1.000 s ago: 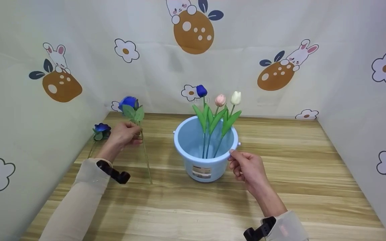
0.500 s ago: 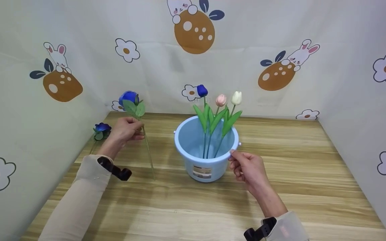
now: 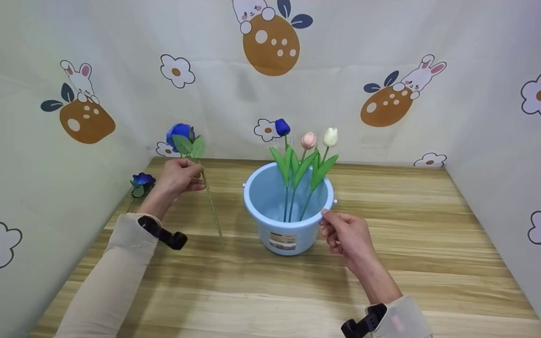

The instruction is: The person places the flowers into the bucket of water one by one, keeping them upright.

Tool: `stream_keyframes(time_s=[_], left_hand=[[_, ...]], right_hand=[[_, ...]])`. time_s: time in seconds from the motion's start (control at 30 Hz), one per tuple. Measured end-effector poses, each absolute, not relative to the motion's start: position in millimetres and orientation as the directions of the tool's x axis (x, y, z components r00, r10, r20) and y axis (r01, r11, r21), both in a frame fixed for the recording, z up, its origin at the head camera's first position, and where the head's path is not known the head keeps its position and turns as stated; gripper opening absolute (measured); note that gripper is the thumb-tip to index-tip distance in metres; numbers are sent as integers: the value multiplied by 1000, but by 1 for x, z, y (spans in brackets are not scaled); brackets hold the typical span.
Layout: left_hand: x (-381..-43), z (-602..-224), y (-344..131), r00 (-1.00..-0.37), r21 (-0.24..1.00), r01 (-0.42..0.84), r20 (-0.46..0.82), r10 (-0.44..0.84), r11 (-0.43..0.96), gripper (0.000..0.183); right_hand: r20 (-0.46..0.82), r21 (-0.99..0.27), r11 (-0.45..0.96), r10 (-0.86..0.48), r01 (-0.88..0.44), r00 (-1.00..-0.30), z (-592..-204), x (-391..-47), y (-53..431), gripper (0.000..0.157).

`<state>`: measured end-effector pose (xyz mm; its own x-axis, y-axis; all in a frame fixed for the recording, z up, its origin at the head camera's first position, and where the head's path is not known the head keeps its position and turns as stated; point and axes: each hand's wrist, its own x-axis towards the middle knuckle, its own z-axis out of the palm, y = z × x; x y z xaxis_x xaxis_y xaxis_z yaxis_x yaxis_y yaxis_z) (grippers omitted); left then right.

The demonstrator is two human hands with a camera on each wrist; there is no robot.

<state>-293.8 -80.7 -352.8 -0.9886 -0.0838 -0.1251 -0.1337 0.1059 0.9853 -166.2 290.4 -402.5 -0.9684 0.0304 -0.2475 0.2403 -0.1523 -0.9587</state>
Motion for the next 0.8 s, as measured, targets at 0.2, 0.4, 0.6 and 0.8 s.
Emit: stream_keyframes(time_s=[0.2, 0.4, 0.6, 0.8], left_hand=[[-295, -348, -75, -987, 989, -138, -133, -90, 57, 5], [-294, -346, -68, -989, 992, -124, -124, -74, -8, 10], [-295, -344, -64, -990, 991, -127, -129, -55, -53, 12], [-297, -341, -60, -989, 986, -138, -143, -48, -92, 12]], right_hand=[[-250, -960, -141, 31, 243, -968, -402, -166, 291, 32], [-239, -963, -138, 32, 233, -970, -403, -167, 290, 34], [-245, -960, -144, 31, 239, -969, -403, -167, 290, 33], [-250, -959, -146, 28, 243, -968, -403, -167, 291, 34]])
